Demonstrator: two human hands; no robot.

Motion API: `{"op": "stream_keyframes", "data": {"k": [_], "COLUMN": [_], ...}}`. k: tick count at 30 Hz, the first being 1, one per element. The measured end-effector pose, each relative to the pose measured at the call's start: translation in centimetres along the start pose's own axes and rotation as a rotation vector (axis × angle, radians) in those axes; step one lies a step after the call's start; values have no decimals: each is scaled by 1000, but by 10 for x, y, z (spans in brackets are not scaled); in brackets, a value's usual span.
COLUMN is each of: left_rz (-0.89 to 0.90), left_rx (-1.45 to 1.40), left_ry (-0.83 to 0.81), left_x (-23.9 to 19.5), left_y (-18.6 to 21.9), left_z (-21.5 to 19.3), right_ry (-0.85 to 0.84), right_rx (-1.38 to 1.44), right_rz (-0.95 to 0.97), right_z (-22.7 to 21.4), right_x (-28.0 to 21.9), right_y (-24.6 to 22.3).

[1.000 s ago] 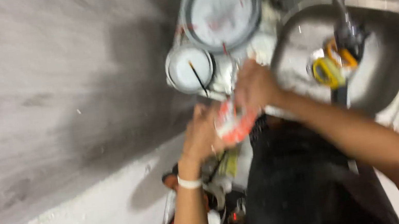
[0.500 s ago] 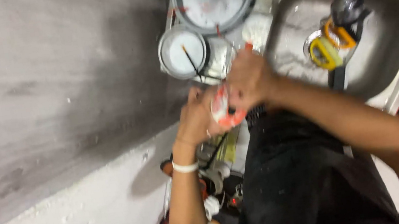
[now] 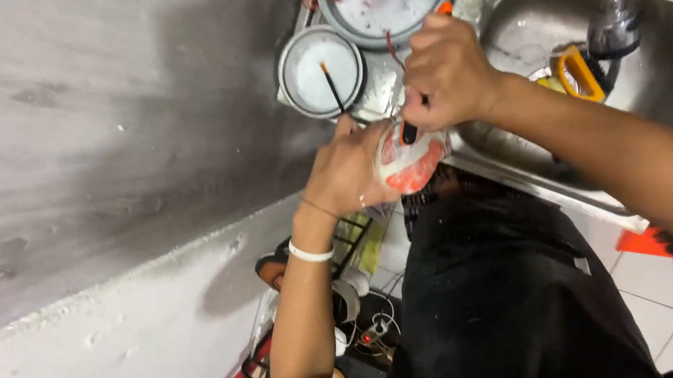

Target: The person scrubs a white and orange sneaker with a brush over a kitchen sink. They repeatedly dip the brush into a bucket of soapy water and scrub the shoe's upper, sole, and laces. The person rinses the shoe under running water from the faucet and continues scrubbing different areas.

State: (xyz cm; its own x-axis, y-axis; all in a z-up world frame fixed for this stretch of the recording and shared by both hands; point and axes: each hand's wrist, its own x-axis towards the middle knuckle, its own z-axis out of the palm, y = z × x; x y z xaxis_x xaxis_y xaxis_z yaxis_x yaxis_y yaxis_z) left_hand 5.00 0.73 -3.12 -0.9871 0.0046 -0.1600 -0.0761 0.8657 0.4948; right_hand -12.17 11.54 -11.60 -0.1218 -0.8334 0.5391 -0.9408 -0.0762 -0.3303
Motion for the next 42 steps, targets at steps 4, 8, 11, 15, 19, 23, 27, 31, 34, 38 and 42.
{"op": "stream_keyframes", "data": {"k": [4,8,11,15,19,23,27,31,34,38,42], "left_rz": [19,-78,-34,-128,-90,-150,-61,-224,-291,-289,-326], "left_rx": [56,8,56,43,5,17,33,-24,-69,-17,-111], "left_ry": [43,-40,-13,45,-3,-71,7,-36,-75,-169,-159], "left_x": [17,18,12,19,20,22,14,19,17,24,18], "left_y": [3,26,18,26,24,29,19,18,21,34,40], "left_z": [-13,-22,-2,-17,-16,-25,-8,-8,-17,-30,-30], "right_ry": [216,-78,85,45,-27,-83,64,95,110,122,-4], "right_rx": [-8,283,116,-13,181,183,149,148,94,247,125], "right_rz": [-127,174,-153,-41,1,119,-41,-104,-129,-129,-135], "right_z": [-29,-52,-63,-60,-60,-61,-49,-59,-33,-56,-62], "right_x": [32,35,45,44,43,40,35,47,32,48,45], "right_y": [-2,-6,-37,0,-13,3,-9,-18,16,-30,-20]}}
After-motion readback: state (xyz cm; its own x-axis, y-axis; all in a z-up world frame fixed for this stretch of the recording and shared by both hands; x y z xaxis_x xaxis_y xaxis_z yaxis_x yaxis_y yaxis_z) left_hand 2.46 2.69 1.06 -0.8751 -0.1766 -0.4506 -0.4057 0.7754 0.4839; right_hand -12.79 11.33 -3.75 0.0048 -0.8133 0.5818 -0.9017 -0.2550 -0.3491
